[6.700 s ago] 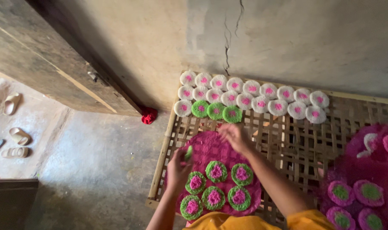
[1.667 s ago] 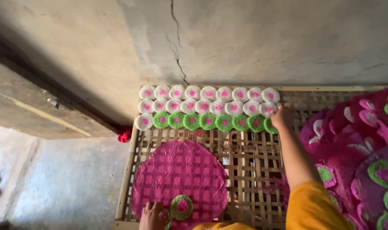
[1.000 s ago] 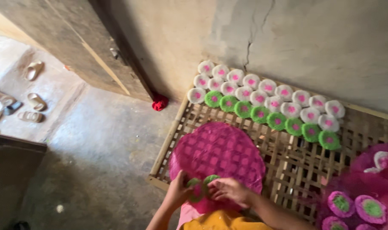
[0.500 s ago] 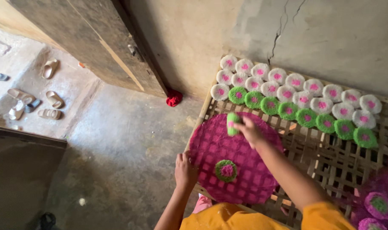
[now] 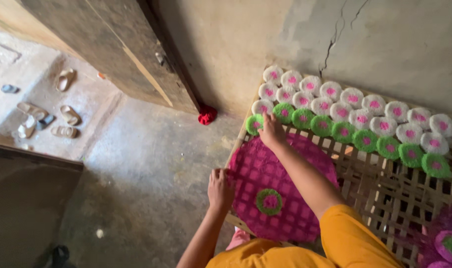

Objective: The person is arranging small green, white, and pink circular decorative items into patterns onto larger pink paper bases on a wooden lattice rack.

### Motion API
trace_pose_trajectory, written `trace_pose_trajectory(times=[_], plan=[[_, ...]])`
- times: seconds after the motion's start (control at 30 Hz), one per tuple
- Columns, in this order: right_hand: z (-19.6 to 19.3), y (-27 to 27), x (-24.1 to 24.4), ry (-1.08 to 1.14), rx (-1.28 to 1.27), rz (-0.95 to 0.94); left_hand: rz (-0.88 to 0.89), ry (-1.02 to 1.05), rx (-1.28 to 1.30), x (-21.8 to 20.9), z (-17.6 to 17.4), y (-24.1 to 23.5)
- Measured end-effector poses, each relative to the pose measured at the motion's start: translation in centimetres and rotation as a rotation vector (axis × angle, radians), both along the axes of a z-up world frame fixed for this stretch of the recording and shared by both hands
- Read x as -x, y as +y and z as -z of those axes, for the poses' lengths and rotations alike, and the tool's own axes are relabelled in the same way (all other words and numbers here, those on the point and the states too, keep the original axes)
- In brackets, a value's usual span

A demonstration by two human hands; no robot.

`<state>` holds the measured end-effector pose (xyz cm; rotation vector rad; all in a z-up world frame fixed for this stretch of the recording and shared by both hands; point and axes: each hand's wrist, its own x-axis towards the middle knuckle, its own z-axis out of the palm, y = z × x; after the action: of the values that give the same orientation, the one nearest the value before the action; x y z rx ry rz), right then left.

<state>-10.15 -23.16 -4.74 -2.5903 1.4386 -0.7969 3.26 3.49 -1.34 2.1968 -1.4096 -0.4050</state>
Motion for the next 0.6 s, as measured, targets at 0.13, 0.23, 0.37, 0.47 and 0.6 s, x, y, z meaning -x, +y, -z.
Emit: trace_pose_trajectory(times=[0.13,0.23,0.37,0.47,0.6], plan=[[-4.0,5.2,3.1,-0.078,-0.202,-0.024,0.009,-0.004,-0.130,-0.5,2.1,-0.5],[-6.0,13.3,8.3,-0.012,-0.793,-0.161,-0.010,0.287,-0.227,-0.4,1.6,0.1],[-5.5,21.8,10.9,-0.204,-1.082,-0.119,-0.118,1.377,-0.102,0.0,-1.4,2.0],[-4.0,24.5,9.8,-0.573,-1.193,-0.207,-0.204,1.893,0.023,0.4,-3.7,3.5],[-1.3,25.9,7.7,-0.815,-1.361,-0.227,-0.217,1.982,0.114,0.2,-4.1,5.6]])
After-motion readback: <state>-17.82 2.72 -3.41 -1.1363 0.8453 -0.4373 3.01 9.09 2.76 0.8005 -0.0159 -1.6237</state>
